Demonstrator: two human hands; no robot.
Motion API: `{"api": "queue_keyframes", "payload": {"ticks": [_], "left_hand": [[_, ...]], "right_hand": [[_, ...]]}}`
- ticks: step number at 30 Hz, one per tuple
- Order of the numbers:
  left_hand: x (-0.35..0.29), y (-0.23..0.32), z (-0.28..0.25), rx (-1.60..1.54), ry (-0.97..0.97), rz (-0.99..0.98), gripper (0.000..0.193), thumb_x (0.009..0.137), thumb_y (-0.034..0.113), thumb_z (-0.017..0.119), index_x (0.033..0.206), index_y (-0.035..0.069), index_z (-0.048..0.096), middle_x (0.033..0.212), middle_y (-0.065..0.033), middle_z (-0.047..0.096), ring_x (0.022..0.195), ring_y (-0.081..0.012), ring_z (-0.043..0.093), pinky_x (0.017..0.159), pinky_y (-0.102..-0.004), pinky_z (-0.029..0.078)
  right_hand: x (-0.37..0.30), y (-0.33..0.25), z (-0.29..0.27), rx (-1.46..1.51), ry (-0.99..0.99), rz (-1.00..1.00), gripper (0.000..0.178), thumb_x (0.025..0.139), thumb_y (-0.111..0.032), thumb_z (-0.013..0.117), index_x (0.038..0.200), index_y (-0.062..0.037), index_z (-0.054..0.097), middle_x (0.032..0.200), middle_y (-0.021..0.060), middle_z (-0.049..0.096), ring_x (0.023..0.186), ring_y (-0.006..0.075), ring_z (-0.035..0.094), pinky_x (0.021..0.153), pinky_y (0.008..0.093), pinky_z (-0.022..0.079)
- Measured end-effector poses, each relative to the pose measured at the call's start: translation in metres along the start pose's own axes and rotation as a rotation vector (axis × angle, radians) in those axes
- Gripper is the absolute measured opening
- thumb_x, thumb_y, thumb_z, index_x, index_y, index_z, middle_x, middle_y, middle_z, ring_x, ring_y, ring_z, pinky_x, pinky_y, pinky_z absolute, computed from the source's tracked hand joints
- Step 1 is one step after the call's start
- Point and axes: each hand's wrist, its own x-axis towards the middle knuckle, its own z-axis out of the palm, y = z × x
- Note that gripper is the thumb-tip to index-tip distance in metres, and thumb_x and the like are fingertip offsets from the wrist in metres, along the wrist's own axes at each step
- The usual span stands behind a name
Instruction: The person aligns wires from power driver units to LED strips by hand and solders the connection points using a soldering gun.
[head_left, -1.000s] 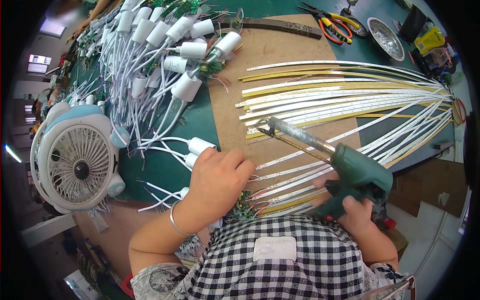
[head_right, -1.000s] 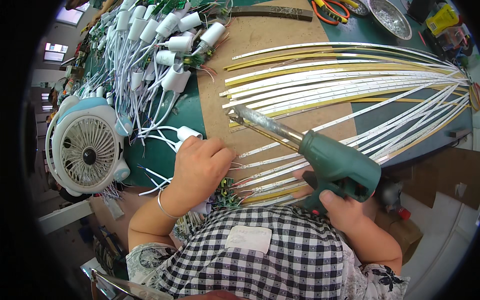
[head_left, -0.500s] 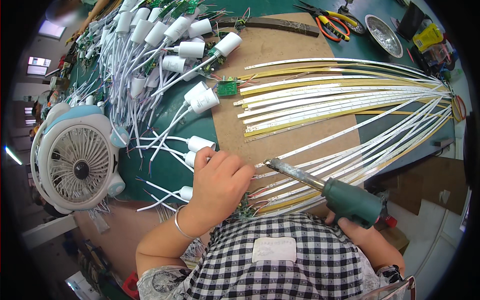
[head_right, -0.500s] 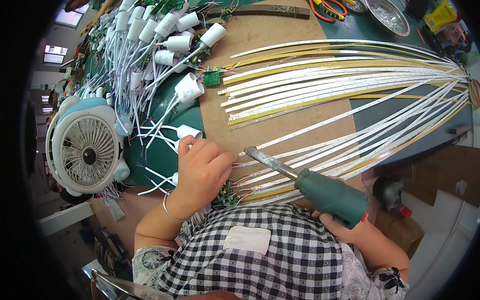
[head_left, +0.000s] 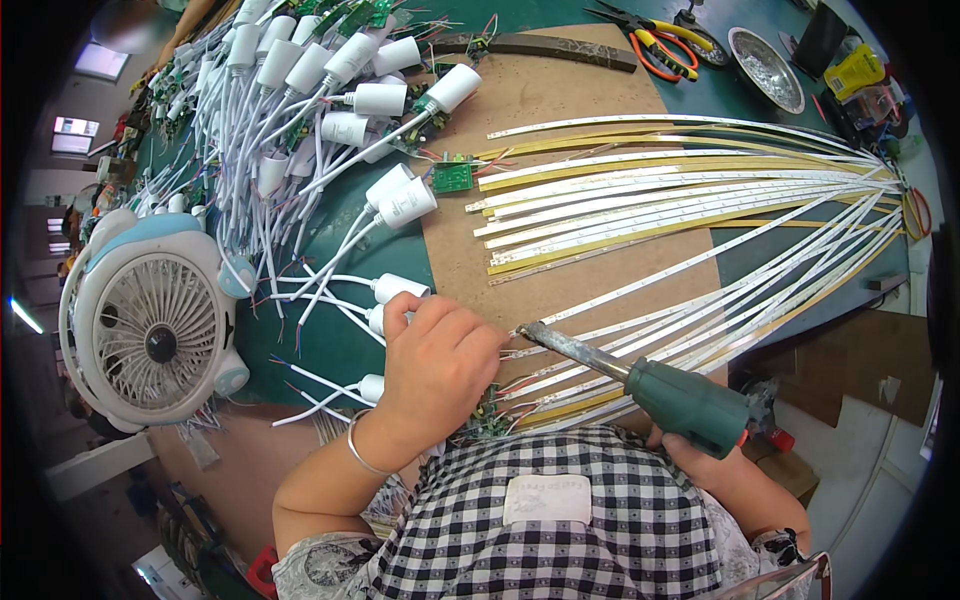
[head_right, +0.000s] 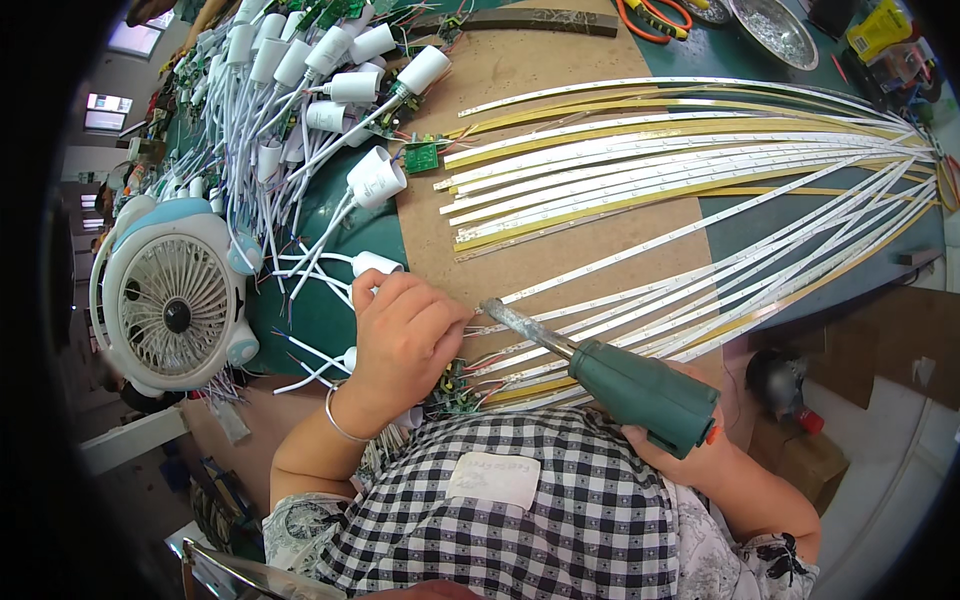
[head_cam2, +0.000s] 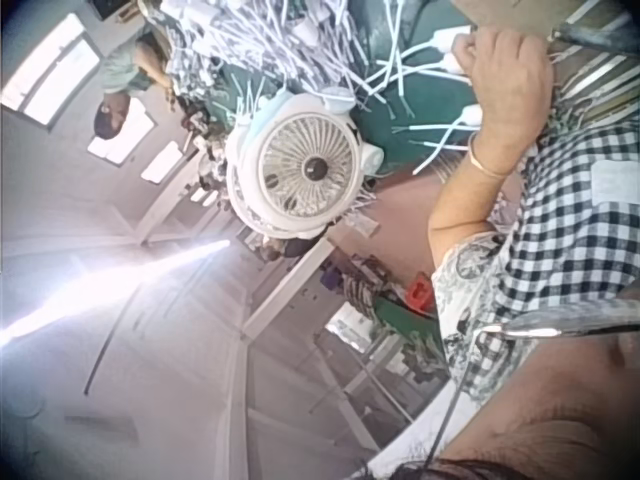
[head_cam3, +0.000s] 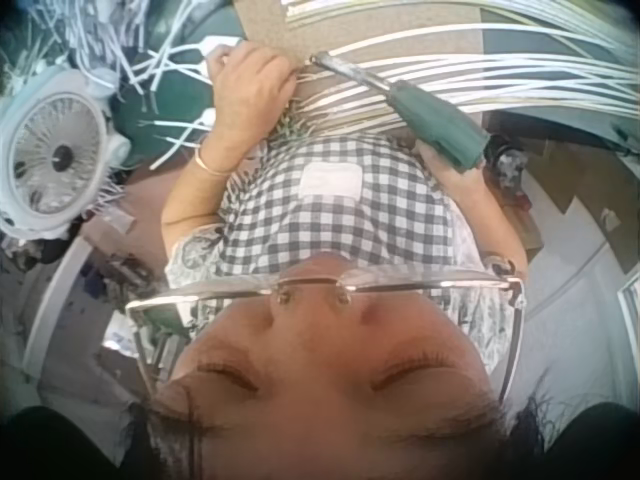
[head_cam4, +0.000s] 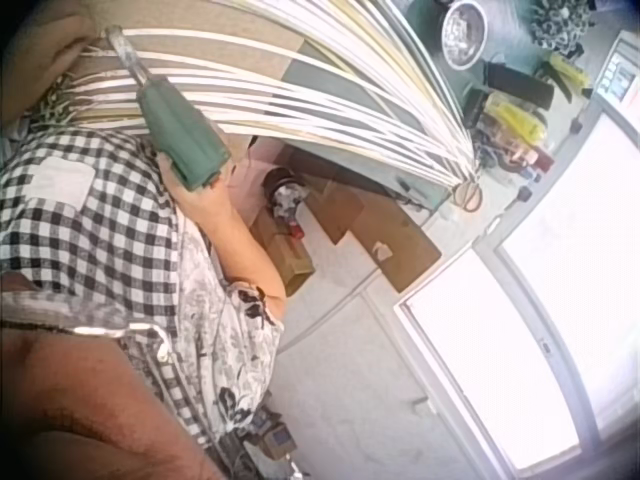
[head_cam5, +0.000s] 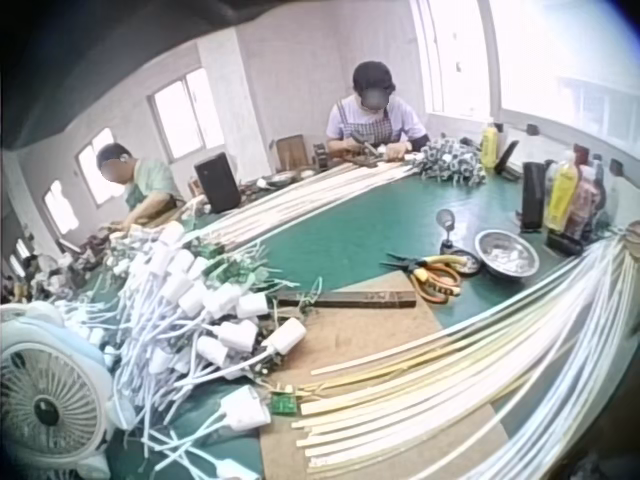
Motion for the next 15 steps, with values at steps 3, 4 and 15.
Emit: {"api": "queue_keyframes", "payload": {"ticks": [3,4,15], "left_hand": [[-0.0005,0.0005,0.0002,0.003,-0.009,-0.005,0.015,0.064,0.006,0.071,0.077,0.012,0.065,0.074,0.0008,0.060,0.078,-0.0189,0.056,0.080,-0.0376,0.033],[-0.0006,0.0005,0.0004,-0.005,0.013,-0.001,0.015,0.064,0.006,0.071,0.077,0.012,0.065,0.074,0.0008,0.060,0.078,-0.0189,0.056,0.080,-0.0376,0.033],[-0.0020,0.0010,0.0007,-0.015,0.017,-0.007,0.016,0.063,0.004,0.071,0.077,0.011,0.065,0.074,0.0003,0.060,0.078,-0.0193,0.056,0.080,-0.0377,0.033]], "right_hand": [[-0.0004,-0.0024,0.0013,-0.017,-0.002,0.018,0.029,0.078,-0.009,0.068,0.105,0.0004,0.064,0.107,0.0157,0.063,0.099,0.0315,0.060,0.089,0.0384,0.045],[-0.0003,-0.0027,0.0023,-0.028,-0.007,0.024,0.030,0.078,-0.009,0.068,0.105,0.0005,0.064,0.107,0.0158,0.063,0.099,0.0315,0.060,0.089,0.0385,0.045],[0.0026,-0.0041,0.0047,-0.145,-0.009,-0.055,0.028,0.079,-0.011,0.069,0.105,-0.0020,0.065,0.108,0.0137,0.064,0.104,0.0312,0.057,0.091,0.0399,0.044]]}}
